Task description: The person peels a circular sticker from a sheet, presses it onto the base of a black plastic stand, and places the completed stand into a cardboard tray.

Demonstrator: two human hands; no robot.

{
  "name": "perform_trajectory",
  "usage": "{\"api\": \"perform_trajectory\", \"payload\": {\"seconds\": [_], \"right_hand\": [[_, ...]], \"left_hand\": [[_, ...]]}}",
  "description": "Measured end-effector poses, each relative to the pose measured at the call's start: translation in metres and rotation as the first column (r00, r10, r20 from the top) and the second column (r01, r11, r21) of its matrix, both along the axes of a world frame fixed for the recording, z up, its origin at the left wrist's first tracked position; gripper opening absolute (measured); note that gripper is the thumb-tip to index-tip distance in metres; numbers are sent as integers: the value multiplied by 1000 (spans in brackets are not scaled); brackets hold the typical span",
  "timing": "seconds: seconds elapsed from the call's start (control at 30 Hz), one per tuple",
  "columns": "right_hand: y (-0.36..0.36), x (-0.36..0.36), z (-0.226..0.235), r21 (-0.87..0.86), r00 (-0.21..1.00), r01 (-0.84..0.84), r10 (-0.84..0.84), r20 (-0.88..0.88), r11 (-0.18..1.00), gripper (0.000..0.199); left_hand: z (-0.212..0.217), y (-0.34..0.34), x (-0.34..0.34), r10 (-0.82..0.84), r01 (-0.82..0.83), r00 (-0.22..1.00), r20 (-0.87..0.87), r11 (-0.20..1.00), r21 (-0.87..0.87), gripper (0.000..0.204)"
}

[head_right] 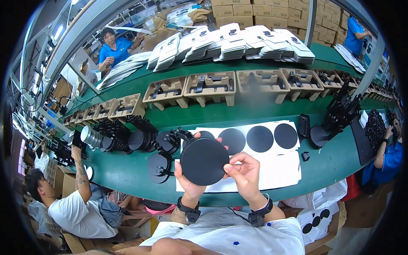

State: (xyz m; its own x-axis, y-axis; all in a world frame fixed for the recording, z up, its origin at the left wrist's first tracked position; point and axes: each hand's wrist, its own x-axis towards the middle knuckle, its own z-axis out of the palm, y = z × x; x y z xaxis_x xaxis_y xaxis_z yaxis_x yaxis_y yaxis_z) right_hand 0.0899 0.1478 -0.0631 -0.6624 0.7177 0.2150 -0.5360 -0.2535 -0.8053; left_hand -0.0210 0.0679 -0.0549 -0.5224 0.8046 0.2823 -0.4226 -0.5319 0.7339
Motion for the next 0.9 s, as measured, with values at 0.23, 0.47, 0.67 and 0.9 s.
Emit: {"api": "perform_trajectory", "payload": {"seconds": [0.23, 0.47, 0.67, 0.9], "right_hand": [[-3, -2, -1, 0, 1000, 10, -10, -4, 1000, 10], [-8, -4, -1, 9, 1000, 21, -21, 1, 1000, 10], [-11, -6, 0, 50, 999, 46, -47, 24, 998, 10], [-15, -6, 7, 74, 998, 53, -56, 39, 996, 11]], "left_hand": [[-5, -3, -1, 29, -29, 1000, 3, 999, -20, 85], [-5, -5, -2, 43, -42, 998, 55, 999, -19, 88], [7, -9, -5, -14, 14, 999, -37, 1000, -2, 90], [9, -11, -5, -11, 11, 1000, 27, 1000, -10, 86]]}}
